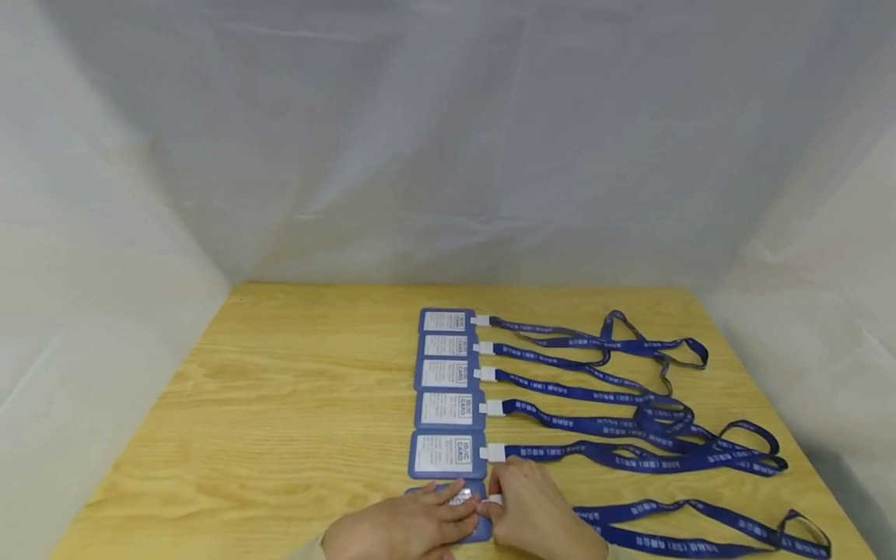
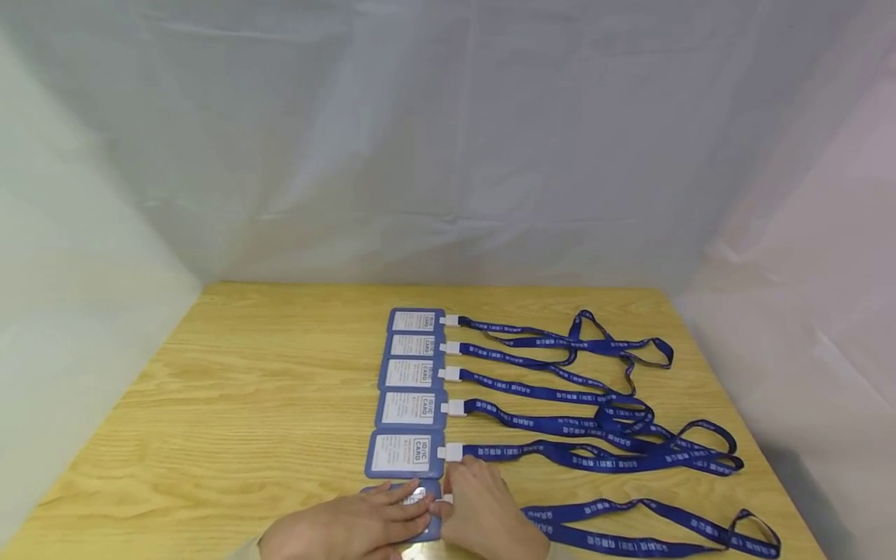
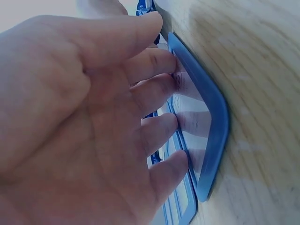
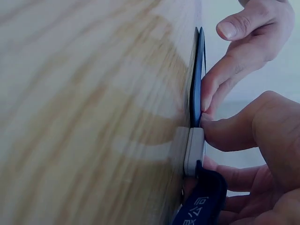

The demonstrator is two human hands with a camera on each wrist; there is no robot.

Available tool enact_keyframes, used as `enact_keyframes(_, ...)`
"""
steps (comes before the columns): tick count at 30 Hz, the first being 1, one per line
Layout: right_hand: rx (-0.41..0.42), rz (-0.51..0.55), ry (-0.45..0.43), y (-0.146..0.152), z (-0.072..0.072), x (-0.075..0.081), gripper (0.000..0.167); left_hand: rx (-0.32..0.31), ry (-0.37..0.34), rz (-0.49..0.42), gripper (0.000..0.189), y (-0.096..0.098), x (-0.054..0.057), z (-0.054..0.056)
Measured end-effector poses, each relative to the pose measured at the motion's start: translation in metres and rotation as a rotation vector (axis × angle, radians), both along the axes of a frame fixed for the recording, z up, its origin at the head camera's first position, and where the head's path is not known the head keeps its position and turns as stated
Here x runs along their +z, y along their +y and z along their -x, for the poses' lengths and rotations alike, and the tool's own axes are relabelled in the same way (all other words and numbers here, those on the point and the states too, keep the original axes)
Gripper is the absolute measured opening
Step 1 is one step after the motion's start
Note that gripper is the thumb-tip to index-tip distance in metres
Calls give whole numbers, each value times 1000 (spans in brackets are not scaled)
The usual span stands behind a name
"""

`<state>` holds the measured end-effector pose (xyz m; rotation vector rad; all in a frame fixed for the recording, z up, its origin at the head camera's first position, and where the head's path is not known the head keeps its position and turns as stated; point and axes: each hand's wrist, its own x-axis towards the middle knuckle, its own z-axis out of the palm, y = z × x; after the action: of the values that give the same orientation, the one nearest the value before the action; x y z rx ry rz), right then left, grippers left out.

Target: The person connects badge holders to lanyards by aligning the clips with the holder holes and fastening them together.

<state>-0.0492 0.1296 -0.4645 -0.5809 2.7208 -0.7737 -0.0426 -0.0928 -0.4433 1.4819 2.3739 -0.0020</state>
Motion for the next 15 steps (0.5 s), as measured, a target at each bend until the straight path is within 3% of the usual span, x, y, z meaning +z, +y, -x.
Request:
enact_keyframes(7, 34, -23, 72, 2, 0, -1, 25, 5, 10, 8, 52, -2, 0, 2)
enact_keyframes(11, 38, -9, 74, 5, -1, 0, 26, 11, -40, -30, 56, -5, -19, 12)
enact_keyframes(13, 39, 2, 56, 6, -1, 1, 25, 15, -61, -51, 59, -7, -36, 18)
enact_keyframes(15, 34, 5, 37, 8, 0, 3, 24, 34, -95, -40, 59, -6, -35, 19)
